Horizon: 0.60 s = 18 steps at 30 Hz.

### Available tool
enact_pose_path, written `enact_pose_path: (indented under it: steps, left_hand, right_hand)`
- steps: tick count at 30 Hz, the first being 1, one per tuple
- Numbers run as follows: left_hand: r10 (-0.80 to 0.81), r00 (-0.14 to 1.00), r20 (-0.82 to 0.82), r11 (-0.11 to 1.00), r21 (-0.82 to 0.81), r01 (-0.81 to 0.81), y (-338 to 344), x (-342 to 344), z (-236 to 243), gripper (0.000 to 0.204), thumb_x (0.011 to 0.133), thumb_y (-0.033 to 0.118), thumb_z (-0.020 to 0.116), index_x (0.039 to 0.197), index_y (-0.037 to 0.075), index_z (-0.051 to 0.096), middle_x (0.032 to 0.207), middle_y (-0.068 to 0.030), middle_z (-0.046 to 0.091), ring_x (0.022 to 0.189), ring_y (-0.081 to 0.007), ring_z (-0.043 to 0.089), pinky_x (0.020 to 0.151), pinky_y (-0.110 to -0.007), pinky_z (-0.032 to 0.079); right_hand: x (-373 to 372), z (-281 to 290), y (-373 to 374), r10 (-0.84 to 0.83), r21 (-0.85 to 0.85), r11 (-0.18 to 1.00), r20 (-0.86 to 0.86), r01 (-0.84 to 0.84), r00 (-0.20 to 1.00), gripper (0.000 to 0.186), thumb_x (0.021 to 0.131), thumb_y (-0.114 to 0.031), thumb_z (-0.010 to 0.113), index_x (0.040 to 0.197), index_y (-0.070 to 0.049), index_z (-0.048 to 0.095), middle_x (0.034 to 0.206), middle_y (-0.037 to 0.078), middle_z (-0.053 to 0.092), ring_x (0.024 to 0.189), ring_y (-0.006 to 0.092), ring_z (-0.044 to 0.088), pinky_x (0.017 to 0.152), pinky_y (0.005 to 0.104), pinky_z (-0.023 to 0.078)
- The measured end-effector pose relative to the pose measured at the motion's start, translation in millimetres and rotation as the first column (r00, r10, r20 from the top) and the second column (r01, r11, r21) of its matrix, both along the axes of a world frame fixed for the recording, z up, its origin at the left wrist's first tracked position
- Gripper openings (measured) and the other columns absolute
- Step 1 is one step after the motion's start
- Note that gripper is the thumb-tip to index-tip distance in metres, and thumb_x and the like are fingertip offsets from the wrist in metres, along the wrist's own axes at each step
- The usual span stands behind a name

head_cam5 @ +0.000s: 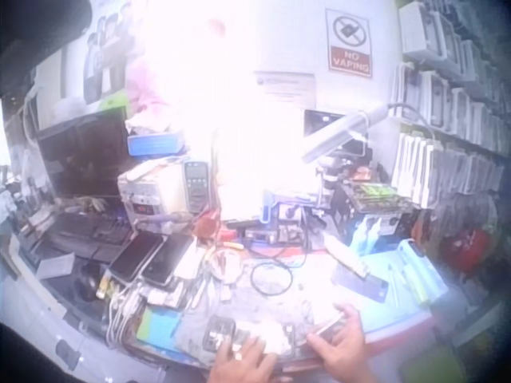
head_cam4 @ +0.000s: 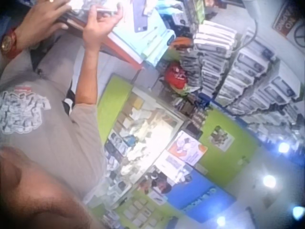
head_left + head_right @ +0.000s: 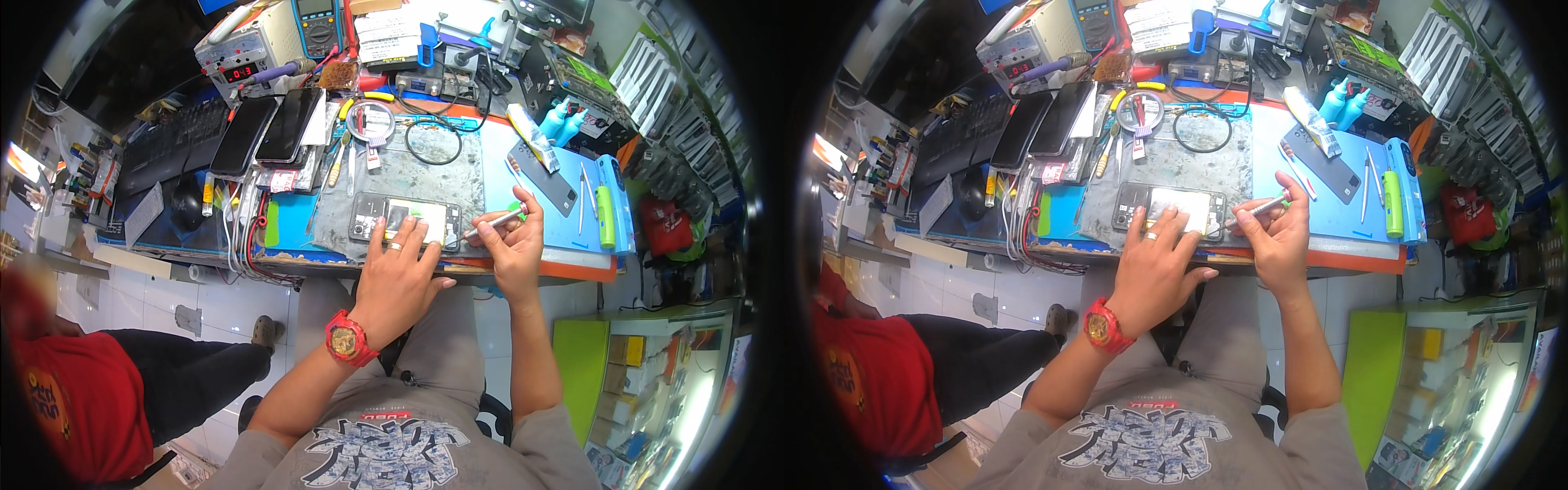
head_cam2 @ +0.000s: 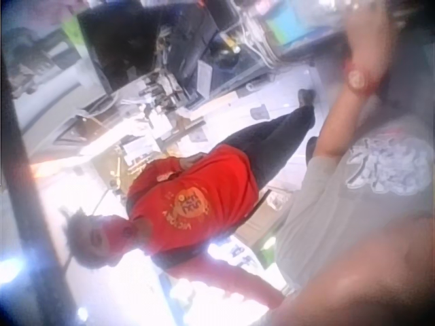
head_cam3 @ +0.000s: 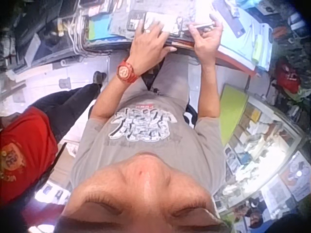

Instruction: The person uses a screwdriver to remove internal components from a disassembled mobile phone on a workbench and then applies adhesive from a tube to the phone's frame.

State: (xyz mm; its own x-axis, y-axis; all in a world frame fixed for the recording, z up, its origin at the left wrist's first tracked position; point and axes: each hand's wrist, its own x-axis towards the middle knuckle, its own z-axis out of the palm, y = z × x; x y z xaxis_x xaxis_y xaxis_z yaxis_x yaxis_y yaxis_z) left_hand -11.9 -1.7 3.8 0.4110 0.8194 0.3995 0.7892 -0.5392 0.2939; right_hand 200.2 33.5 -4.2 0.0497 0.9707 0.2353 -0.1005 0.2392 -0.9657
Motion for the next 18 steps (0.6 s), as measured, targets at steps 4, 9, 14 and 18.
enact_pose_path:
  steps: [4,9,14,18]
  left_hand:
    - [-0.003,1.0,0.005,1.0,-0.004,0.003,-0.2,0.7,0.7,0.056,0.087,0.043,0.085,0.124,0.004,0.069,0.138,-0.0198,0.066,0.14,-0.0382,0.058,0.121,-0.064,0.035]
    - [0.0,1.0,-0.002,1.0,-0.008,0.0,-0.6,0.1,1.5,0.058,0.086,0.043,0.086,0.126,0.004,0.069,0.138,-0.0206,0.065,0.141,-0.0383,0.057,0.121,-0.064,0.035]
    - [-0.031,0.999,0.042,0.999,-0.018,0.032,-1.2,-1.8,2.9,0.06,0.086,0.042,0.086,0.129,0.005,0.067,0.137,-0.0203,0.064,0.142,-0.0393,0.056,0.122,-0.065,0.033]
    - [-0.05,0.997,0.056,0.998,-0.027,0.051,-2.5,-4.2,6.0,0.056,0.088,0.04,0.085,0.127,0.005,0.067,0.137,-0.0204,0.064,0.142,-0.04,0.055,0.122,-0.067,0.03]
  right_hand:
    - [-0.1,-0.2,-0.1,0.006,-0.004,1.0,-0.011,-0.006,1.0,0.07,0.101,0.004,0.069,0.158,-0.001,0.028,0.109,0.015,0.071,0.096,0.0163,0.072,0.085,0.0318,0.063]
    - [-1.1,-0.9,-0.1,0.011,-0.02,1.0,-0.028,-0.011,1.0,0.071,0.101,0.004,0.069,0.158,-0.002,0.028,0.109,0.015,0.071,0.095,0.0154,0.071,0.085,0.0311,0.062]
    - [1.1,-1.2,-1.2,0.011,-0.034,0.999,-0.017,-0.011,1.0,0.071,0.101,0.004,0.069,0.159,-0.003,0.028,0.109,0.015,0.071,0.094,0.0155,0.071,0.085,0.0311,0.062]
    - [0.2,-1.8,0.1,0.005,-0.041,0.999,-0.043,-0.007,0.999,0.071,0.101,0.005,0.069,0.158,-0.003,0.027,0.11,0.015,0.071,0.094,0.0159,0.071,0.085,0.0313,0.063]
